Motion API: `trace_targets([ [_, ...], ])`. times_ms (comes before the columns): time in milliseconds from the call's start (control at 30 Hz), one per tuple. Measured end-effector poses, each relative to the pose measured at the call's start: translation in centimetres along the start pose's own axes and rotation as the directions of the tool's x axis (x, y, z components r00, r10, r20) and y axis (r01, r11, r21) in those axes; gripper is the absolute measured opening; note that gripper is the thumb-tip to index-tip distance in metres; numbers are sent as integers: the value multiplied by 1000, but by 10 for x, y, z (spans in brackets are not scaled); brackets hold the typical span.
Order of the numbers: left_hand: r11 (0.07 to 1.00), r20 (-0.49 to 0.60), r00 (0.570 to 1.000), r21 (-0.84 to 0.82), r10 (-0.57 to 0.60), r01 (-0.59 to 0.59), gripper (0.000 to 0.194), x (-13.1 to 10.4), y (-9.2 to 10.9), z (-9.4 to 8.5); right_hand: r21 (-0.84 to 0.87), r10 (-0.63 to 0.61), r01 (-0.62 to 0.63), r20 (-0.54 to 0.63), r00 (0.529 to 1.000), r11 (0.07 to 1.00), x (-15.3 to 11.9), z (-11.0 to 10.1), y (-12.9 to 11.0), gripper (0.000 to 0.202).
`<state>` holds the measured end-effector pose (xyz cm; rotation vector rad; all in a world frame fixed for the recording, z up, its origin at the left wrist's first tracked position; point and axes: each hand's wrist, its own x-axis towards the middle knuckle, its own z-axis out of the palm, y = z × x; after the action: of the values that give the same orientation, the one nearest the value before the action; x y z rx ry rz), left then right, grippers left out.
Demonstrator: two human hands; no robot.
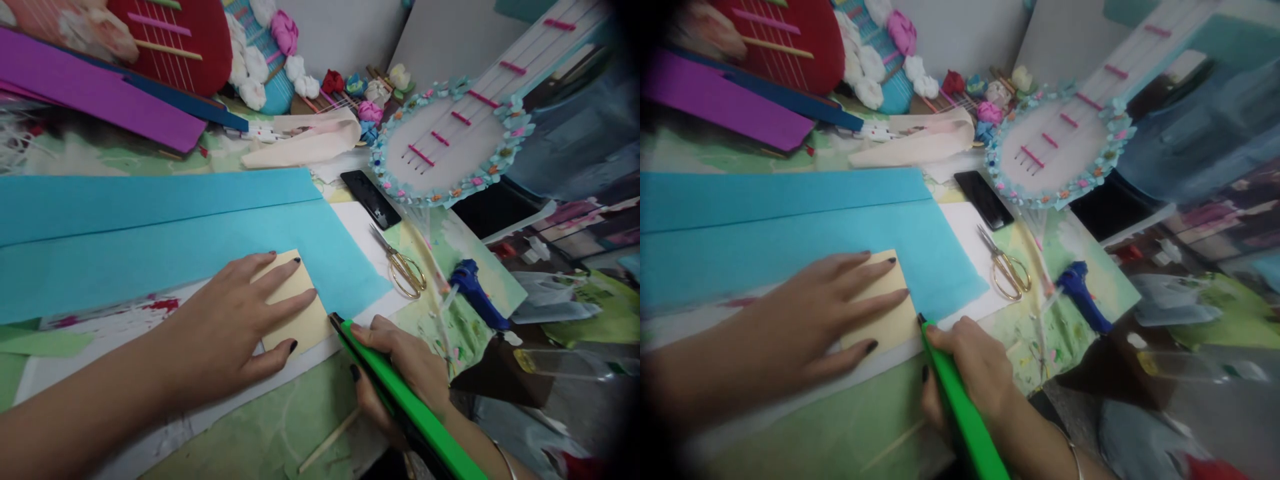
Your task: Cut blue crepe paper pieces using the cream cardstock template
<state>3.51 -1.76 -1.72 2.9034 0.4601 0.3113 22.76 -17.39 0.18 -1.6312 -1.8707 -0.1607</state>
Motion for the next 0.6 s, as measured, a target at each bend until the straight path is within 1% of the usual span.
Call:
trace_targets([
  [100, 1000, -2, 1000, 16, 11, -11, 49, 0, -1, 1, 18, -28, 30, -74, 997, 999, -2, 2, 1, 36],
  [133, 1000, -5, 1000, 17, 15, -15, 49, 0, -2, 1, 27, -38, 41, -77, 996, 999, -2, 3, 1, 36],
  [200, 1000, -11, 1000, 15, 21, -20, 49, -1, -2, 1, 43, -49, 51, -38, 998, 998, -2, 3, 2, 35],
  [267, 1000, -9, 1000, 17, 20, -20, 48, -1, -2, 1, 46, -36, 36, 7, 999, 998, -2, 2, 1, 34],
  [433, 1000, 29, 1000, 21, 1, -2, 47, 0, 0, -1, 66, -25, 26, -18, 1000, 997, -3, 0, 0, 34],
  [600, 1000, 0, 1000, -1, 3, -3, 47, -1, 0, -1, 66, -23, 23, -5, 1000, 998, -2, -2, -1, 31],
])
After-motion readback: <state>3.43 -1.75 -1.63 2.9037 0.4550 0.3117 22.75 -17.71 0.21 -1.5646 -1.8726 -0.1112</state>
